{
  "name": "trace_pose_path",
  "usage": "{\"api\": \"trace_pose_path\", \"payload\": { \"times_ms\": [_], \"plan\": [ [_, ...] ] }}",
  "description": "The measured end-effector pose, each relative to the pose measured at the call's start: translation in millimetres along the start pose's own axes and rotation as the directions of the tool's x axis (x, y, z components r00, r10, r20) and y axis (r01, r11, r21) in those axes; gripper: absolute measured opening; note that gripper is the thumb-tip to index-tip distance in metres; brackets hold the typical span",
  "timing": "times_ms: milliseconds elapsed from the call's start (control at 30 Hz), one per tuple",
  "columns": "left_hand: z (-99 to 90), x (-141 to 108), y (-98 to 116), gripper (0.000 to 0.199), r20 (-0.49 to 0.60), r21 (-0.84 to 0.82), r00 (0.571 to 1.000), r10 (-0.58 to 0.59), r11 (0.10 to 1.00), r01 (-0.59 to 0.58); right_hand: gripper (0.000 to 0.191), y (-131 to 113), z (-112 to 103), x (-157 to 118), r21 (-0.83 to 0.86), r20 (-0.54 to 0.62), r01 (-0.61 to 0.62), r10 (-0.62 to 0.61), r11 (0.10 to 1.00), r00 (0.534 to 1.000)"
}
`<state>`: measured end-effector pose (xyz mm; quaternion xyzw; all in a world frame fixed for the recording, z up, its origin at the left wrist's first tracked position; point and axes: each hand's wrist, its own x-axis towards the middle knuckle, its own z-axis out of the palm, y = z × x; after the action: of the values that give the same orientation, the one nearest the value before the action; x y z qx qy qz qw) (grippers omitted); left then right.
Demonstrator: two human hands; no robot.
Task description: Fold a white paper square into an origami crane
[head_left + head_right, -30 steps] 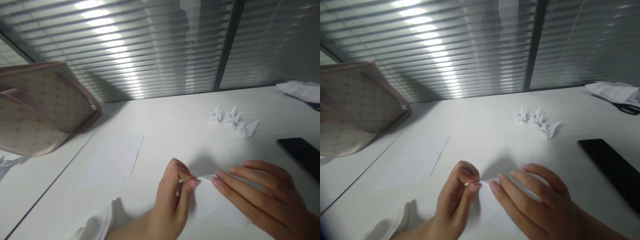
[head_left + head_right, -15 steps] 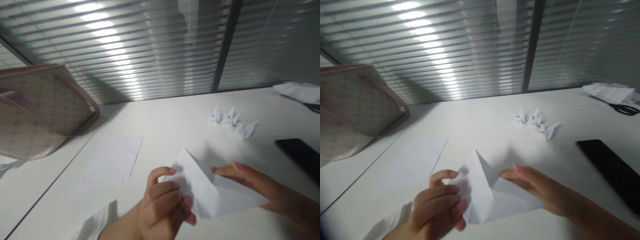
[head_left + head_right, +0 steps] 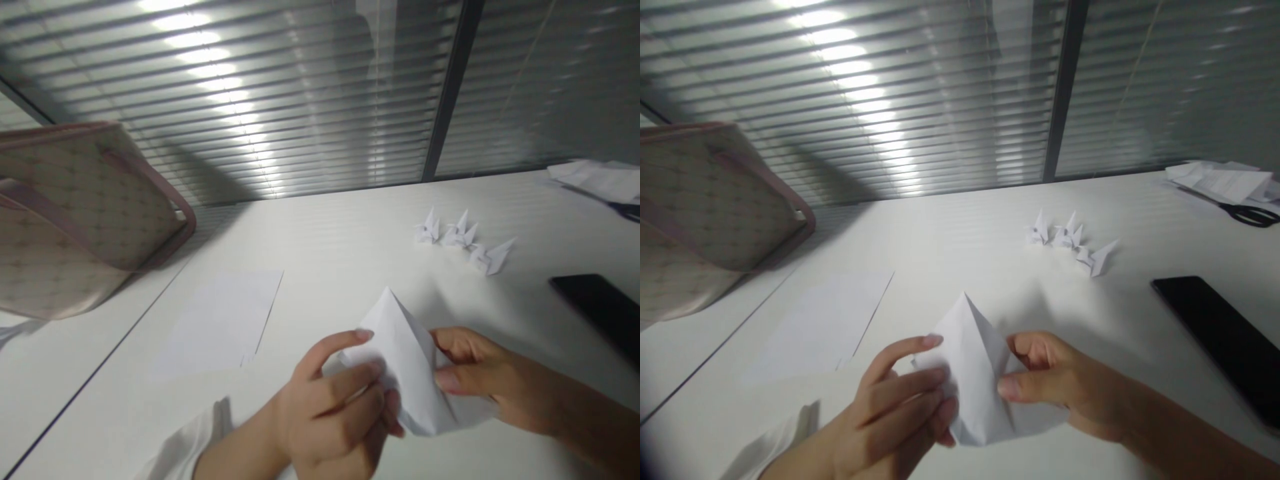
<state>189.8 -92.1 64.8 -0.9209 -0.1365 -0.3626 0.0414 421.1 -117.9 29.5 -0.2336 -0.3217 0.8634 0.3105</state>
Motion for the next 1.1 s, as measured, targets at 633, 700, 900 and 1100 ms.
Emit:
{"api": "trace_pose_path", "payload": {
  "times_ms": [633,700,900,1100],
  "plan": [
    [32.4,-5.4,-33.7,0.011,-0.021,-0.063,0.993,0.118,0.991,-0.12,0.07,-3.9,-21.1,13.4,-0.209,-0.168,0.134,-0.17,0.969,0.971],
    [34.6,-6.7,-33.4,0.013,-0.031,-0.131,0.999,0.041,0.99,-0.045,0.096,-5.3,-20.4,11.2,-0.247,-0.193,0.119,-0.169,0.962,0.966],
    [36.4,-8.3,-31.5,0.008,0.01,-0.064,0.99,0.141,0.988,-0.14,0.094,-3.7,-16.0,12.2,-0.307,-0.269,0.21,-0.296,0.928,0.917],
    [34.6,-8.1,-29.0,0.007,0.03,-0.054,0.988,0.15,0.987,-0.148,0.089,1.1,-8.3,15.6,-0.358,-0.288,0.236,-0.348,0.903,0.892]
  ]
}}
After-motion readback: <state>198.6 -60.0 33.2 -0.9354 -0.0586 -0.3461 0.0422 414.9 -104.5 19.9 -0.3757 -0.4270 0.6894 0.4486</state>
